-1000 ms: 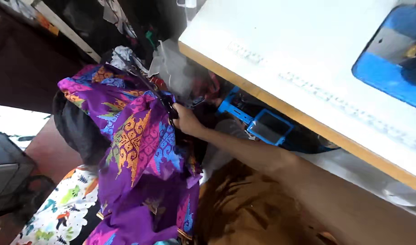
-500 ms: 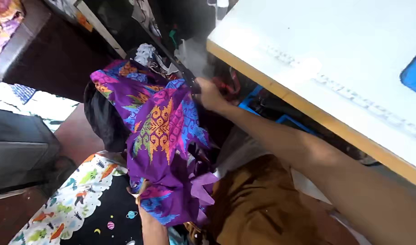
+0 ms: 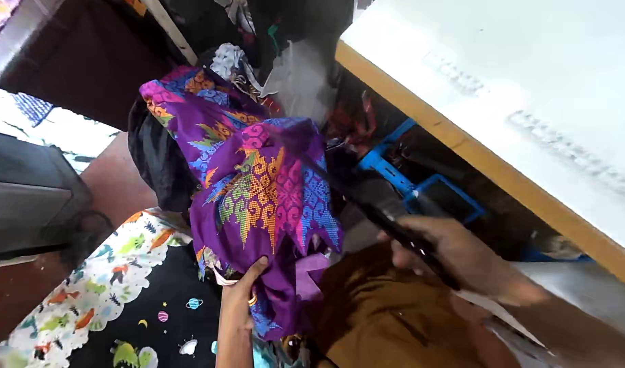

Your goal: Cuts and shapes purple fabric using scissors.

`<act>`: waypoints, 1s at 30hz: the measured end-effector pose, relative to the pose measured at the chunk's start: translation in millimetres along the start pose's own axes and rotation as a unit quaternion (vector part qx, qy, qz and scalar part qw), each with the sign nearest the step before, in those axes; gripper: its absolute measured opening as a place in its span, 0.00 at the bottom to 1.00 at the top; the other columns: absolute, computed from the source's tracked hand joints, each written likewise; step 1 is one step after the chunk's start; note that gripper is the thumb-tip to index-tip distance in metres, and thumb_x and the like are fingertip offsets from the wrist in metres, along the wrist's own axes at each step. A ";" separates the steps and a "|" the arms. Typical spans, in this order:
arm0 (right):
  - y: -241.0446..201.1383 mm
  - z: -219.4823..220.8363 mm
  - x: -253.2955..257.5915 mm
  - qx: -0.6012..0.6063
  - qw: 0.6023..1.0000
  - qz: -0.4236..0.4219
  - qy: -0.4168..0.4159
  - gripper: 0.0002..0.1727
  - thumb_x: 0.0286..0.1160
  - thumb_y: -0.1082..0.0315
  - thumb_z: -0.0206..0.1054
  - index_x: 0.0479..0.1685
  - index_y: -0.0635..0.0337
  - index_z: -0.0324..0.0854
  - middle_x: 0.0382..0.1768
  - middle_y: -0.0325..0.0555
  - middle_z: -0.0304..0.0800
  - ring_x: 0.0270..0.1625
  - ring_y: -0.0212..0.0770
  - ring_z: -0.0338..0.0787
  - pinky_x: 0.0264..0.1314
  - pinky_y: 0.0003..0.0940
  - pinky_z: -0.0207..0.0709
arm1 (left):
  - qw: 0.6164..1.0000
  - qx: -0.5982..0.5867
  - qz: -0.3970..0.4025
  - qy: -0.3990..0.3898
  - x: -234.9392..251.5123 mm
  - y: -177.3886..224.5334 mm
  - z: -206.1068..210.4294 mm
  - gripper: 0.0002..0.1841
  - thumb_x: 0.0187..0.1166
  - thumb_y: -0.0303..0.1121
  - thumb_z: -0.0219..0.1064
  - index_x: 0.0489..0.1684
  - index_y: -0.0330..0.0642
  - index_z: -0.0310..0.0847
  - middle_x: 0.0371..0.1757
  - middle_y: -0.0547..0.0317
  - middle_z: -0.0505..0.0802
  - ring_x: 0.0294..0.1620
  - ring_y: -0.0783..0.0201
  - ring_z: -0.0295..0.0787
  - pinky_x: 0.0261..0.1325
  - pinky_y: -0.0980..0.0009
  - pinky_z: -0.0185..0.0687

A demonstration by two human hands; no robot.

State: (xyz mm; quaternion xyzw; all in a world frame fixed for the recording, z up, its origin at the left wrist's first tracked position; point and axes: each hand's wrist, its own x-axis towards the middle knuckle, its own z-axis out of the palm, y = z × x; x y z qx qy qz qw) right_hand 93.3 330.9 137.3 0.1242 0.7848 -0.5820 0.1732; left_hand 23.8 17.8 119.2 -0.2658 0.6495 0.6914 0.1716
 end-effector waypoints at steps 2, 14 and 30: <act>7.9 9.3 -25.7 0.067 0.996 0.053 -0.040 0.30 0.61 0.37 0.76 0.50 0.54 0.87 0.27 0.26 0.87 0.26 0.19 0.83 0.27 0.19 0.79 | 1.000 0.016 0.010 0.000 -1.2 -0.9 3.6 0.16 0.69 0.18 0.72 0.55 0.33 0.79 0.40 0.58 0.96 0.42 0.69 0.95 0.50 0.70 0.93; 40.0 10.4 -84.7 0.144 0.956 0.140 -0.212 0.35 0.57 0.29 0.75 0.49 0.51 0.87 0.26 0.23 0.85 0.25 0.16 0.80 0.27 0.16 0.75 | 0.999 0.012 0.031 0.002 -10.9 -3.2 20.0 0.16 0.67 0.17 0.73 0.52 0.34 0.79 0.40 0.61 0.95 0.43 0.72 0.94 0.52 0.73 0.92; 39.4 27.3 -93.6 0.057 0.978 0.125 -0.159 0.42 0.52 0.24 0.73 0.46 0.56 0.87 0.24 0.29 0.84 0.27 0.20 0.80 0.29 0.21 0.75 | 0.998 -0.045 0.036 0.004 -17.5 -14.4 42.2 0.20 0.61 0.17 0.76 0.54 0.33 0.79 0.42 0.56 0.95 0.45 0.67 0.94 0.52 0.69 0.93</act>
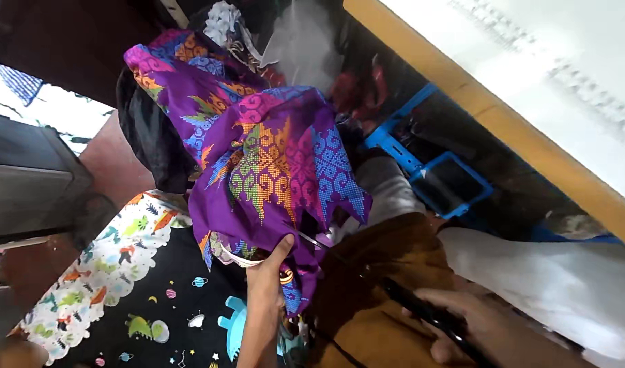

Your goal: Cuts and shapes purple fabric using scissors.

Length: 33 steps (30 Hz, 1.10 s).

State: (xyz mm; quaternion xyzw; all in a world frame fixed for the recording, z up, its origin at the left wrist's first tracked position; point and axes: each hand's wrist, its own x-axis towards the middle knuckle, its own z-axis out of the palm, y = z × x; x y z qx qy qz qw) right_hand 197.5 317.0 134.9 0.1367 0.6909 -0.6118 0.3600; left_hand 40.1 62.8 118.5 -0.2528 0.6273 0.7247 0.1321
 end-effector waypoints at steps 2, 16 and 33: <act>-0.3 3.9 0.6 -0.008 1.000 -0.008 0.021 0.42 0.51 0.24 0.73 0.46 0.57 0.87 0.23 0.30 0.83 0.25 0.21 0.79 0.28 0.22 0.74 | 1.000 -0.019 0.006 -0.009 -0.2 -1.5 6.3 0.19 0.63 0.17 0.74 0.53 0.33 0.78 0.42 0.55 0.95 0.45 0.67 0.94 0.53 0.68 0.93; 2.0 11.5 -8.9 -0.002 0.995 -0.046 0.084 0.40 0.61 0.31 0.73 0.48 0.65 0.86 0.27 0.37 0.86 0.28 0.21 0.80 0.32 0.21 0.75 | 0.997 -0.065 -0.031 -0.026 0.9 -4.6 29.7 0.15 0.65 0.19 0.73 0.50 0.33 0.80 0.40 0.55 0.95 0.43 0.67 0.94 0.51 0.68 0.92; 4.7 17.3 -11.3 0.145 0.988 -0.039 0.042 0.34 0.64 0.35 0.74 0.49 0.60 0.86 0.29 0.24 0.83 0.30 0.15 0.78 0.32 0.15 0.73 | 0.996 -0.077 -0.041 -0.029 0.6 -11.4 38.3 0.13 0.65 0.18 0.70 0.48 0.34 0.80 0.37 0.56 0.95 0.40 0.68 0.94 0.48 0.69 0.93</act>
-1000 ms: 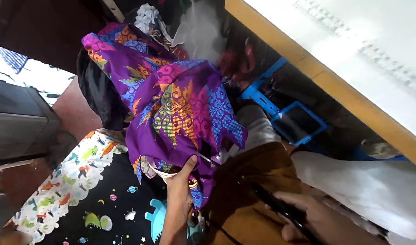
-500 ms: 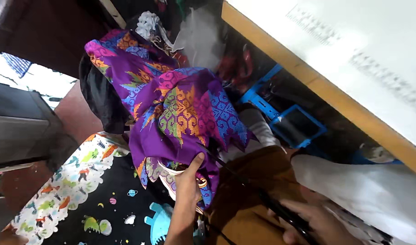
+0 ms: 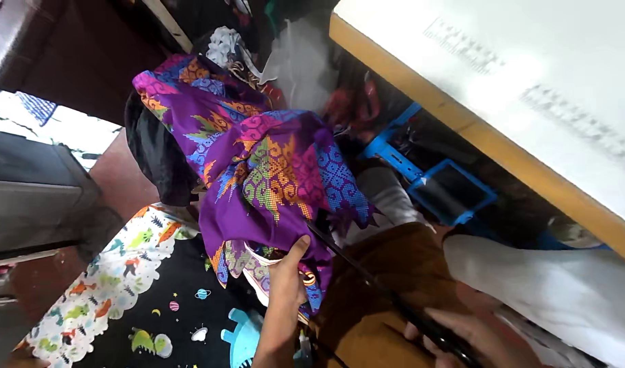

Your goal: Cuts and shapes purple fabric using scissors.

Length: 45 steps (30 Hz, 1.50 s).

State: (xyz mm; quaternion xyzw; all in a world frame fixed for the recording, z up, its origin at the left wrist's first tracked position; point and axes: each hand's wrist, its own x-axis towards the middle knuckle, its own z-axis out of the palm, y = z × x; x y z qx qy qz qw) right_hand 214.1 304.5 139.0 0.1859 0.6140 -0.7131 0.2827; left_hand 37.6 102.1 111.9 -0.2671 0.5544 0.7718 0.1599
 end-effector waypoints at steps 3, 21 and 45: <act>5.9 1.4 7.5 0.008 1.000 -0.022 -0.006 0.34 0.64 0.33 0.73 0.49 0.58 0.86 0.28 0.24 0.84 0.29 0.15 0.79 0.31 0.15 0.73 | 1.000 0.004 -0.001 -0.007 -3.4 0.2 -1.0 0.11 0.65 0.19 0.70 0.45 0.34 0.81 0.36 0.57 0.95 0.39 0.69 0.94 0.47 0.69 0.93; -5.3 -8.1 41.0 -0.002 0.996 -0.022 -0.083 0.34 0.63 0.30 0.71 0.48 0.54 0.87 0.24 0.23 0.82 0.23 0.16 0.76 0.25 0.14 0.71 | 0.988 0.093 0.119 -0.011 -4.6 27.5 -48.3 0.17 0.60 0.16 0.72 0.48 0.38 0.80 0.38 0.66 0.96 0.43 0.74 0.94 0.52 0.73 0.92; -52.7 -19.3 125.8 -0.145 0.969 0.023 -0.199 0.37 0.47 0.25 0.76 0.45 0.47 0.88 0.25 0.19 0.83 0.23 0.14 0.77 0.24 0.13 0.71 | 0.974 0.183 0.118 -0.065 10.5 93.4 -152.4 0.23 0.48 0.23 0.81 0.45 0.54 0.87 0.40 0.81 0.96 0.45 0.83 0.92 0.54 0.80 0.89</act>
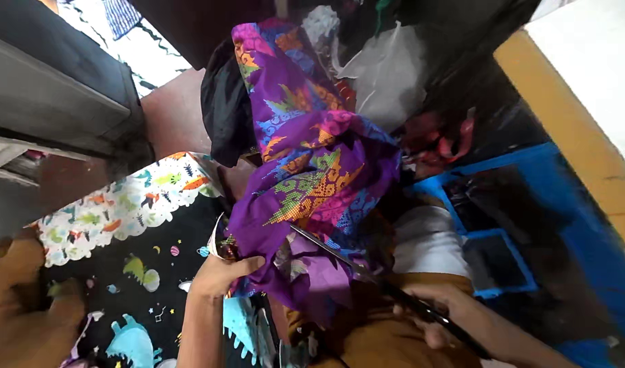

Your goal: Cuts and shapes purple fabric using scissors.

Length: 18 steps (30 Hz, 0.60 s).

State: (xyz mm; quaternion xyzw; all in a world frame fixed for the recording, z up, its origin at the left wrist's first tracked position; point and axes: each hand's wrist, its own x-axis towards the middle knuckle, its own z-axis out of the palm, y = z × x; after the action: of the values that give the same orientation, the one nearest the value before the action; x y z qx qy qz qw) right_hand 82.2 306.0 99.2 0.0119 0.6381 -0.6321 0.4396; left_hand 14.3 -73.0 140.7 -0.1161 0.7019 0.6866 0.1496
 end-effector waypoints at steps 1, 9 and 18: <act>-4.4 -6.9 8.8 -0.014 1.000 0.003 -0.015 0.38 0.45 0.24 0.77 0.45 0.47 0.88 0.28 0.20 0.85 0.26 0.13 0.78 0.27 0.13 0.72 | 1.000 -0.002 -0.001 -0.011 0.6 -1.3 -4.8 0.23 0.48 0.24 0.81 0.46 0.54 0.87 0.41 0.81 0.96 0.46 0.83 0.92 0.55 0.80 0.89; -45.3 -49.7 63.0 -0.083 0.990 0.005 -0.112 0.37 0.43 0.21 0.76 0.41 0.42 0.86 0.26 0.16 0.83 0.27 0.11 0.78 0.28 0.10 0.72 | 0.998 -0.011 0.003 -0.068 13.2 -17.6 -30.0 0.21 0.52 0.33 0.85 0.46 0.63 0.91 0.44 0.83 0.97 0.48 0.84 0.92 0.56 0.80 0.89; -76.7 -72.7 73.6 -0.179 0.979 0.037 -0.091 0.39 0.31 0.23 0.81 0.38 0.43 0.88 0.23 0.16 0.81 0.24 0.11 0.76 0.25 0.09 0.69 | 0.991 -0.004 0.026 -0.134 25.4 -29.3 -47.0 0.19 0.57 0.36 0.84 0.48 0.66 0.91 0.46 0.86 0.96 0.49 0.86 0.91 0.56 0.81 0.89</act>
State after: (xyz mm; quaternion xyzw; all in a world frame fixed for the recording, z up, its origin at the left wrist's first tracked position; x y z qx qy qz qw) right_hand -46.3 310.2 104.4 -0.1011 0.6971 -0.4899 0.5136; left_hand -0.9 -119.8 104.7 -0.0048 0.6756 0.7024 0.2239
